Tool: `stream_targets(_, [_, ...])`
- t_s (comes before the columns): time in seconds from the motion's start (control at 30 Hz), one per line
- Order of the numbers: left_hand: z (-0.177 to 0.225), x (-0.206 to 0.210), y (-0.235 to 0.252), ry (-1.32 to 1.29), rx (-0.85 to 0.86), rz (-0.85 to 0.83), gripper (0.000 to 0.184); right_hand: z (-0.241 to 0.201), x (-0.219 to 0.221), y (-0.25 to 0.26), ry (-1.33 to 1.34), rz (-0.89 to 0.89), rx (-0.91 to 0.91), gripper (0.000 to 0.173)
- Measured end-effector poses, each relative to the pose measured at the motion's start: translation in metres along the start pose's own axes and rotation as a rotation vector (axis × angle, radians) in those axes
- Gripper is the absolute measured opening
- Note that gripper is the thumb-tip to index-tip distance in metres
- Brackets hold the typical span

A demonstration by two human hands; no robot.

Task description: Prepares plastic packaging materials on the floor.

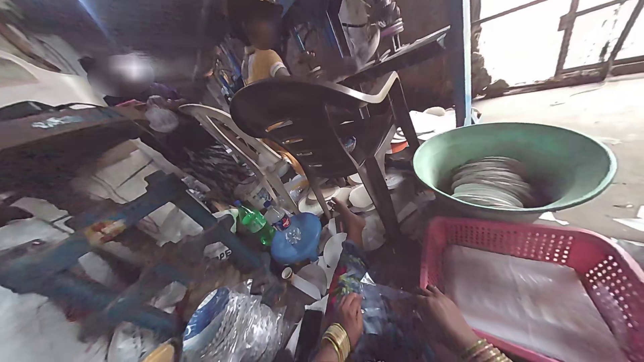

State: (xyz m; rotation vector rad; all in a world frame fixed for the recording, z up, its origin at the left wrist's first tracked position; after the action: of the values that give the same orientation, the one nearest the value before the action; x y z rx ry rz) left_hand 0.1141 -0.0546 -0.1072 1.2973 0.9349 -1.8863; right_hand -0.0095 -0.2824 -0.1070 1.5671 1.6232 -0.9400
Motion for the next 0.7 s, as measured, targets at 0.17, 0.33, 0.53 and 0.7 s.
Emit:
stream_targets(0.17, [0.0, -0.001, 0.004, 0.002, -0.016, -0.032, 0.038, -0.003, -0.003, -0.003, 0.057, 0.045, -0.003, 0.029])
stream_targets(0.33, [0.0, -0.001, 0.004, -0.045, 0.017, 0.0, 0.036, -0.004, 0.001, -0.005, 0.037, 0.247, -0.121, 0.025])
stream_targets(0.53, [0.006, 0.002, 0.008, -0.18, 0.093, 0.037, 0.033, 0.0, -0.007, 0.0, 0.137, 0.797, -0.224, 0.025])
stream_targets(0.7, [0.017, -0.002, 0.015, -0.136, 0.108, -0.123, 0.039, 0.012, -0.066, 0.035, 0.197, 0.863, -0.068, 0.036])
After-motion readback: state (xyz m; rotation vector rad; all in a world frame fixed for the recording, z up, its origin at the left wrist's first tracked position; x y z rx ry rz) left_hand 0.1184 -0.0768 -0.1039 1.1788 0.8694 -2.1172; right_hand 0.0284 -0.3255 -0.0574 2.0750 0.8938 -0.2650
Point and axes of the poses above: each hand's wrist, its own y-axis towards the middle knuckle, its own x-axis out of the palm, z = x × y, the point moved 2 cm from there along y, towards the middle knuckle, and after that the axes turned 9 degrees about -x, right-handed, at the moved point
